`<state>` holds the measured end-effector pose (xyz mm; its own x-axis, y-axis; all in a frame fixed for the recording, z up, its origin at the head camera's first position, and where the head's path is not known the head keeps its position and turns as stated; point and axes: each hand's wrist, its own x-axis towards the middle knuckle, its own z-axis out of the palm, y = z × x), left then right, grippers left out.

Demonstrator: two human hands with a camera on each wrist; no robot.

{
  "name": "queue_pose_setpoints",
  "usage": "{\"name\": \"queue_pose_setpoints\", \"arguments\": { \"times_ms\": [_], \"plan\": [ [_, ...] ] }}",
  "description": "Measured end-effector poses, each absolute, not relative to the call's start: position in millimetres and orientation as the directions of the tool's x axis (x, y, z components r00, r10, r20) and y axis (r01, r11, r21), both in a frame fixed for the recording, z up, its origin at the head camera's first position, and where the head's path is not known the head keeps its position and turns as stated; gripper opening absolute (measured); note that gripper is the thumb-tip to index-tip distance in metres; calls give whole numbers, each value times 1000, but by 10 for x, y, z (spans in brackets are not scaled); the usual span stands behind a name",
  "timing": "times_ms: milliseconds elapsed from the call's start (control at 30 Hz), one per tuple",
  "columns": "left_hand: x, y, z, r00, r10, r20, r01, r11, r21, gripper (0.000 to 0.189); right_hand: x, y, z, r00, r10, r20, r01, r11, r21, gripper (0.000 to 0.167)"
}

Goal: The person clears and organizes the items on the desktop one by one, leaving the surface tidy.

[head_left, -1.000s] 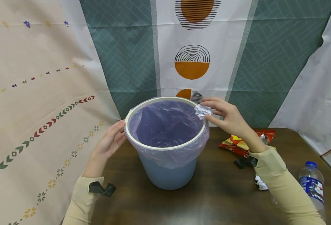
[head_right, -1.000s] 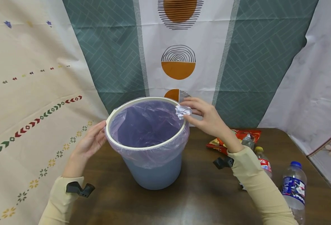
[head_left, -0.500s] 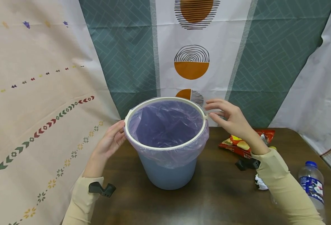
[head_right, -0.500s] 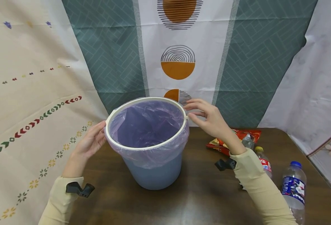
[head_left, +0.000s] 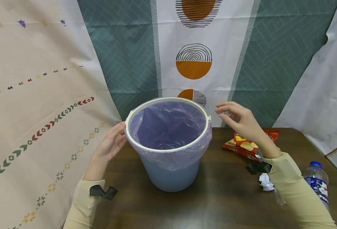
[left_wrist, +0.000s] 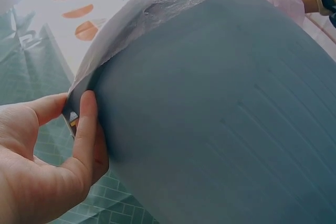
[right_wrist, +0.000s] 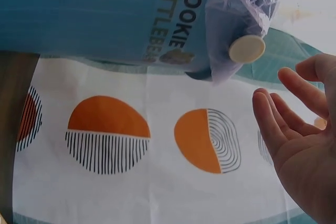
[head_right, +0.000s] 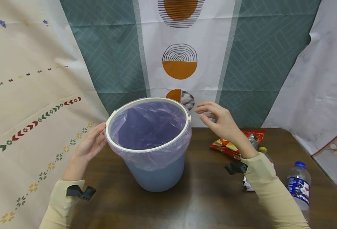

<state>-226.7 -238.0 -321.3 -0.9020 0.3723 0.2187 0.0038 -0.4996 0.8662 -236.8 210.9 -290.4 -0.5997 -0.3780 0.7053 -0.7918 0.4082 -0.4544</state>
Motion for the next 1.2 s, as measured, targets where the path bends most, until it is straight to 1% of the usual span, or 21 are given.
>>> {"name": "queue_pose_setpoints", "arguments": {
  "times_ms": [233,533,800,900,1200],
  "plan": [
    [-2277,-2393,-3235,-890,390,235,0,-515,857,28,-2369,2206,-2969,-622,-374,687,-773,429,-467,32],
    [-2264,-2383,-3246,-898,377,227,-2,-519,855,28,-2370,2332,-3113,-687,-424,590,-720,510,-471,31],
    [-2258,-2380,-3245,-897,377,231,4,-515,857,29,-2362,2388,-3195,-702,-450,551,-707,534,-464,25],
    [-2261,-2380,-3247,-894,381,234,6,-515,857,29,-2359,2402,-3225,-704,-459,542,-706,537,-462,26],
    [-2271,-2381,-3252,-891,381,247,11,-526,851,28,-2311,2446,-3285,-741,-528,415,-671,570,-474,24]
  ]
}}
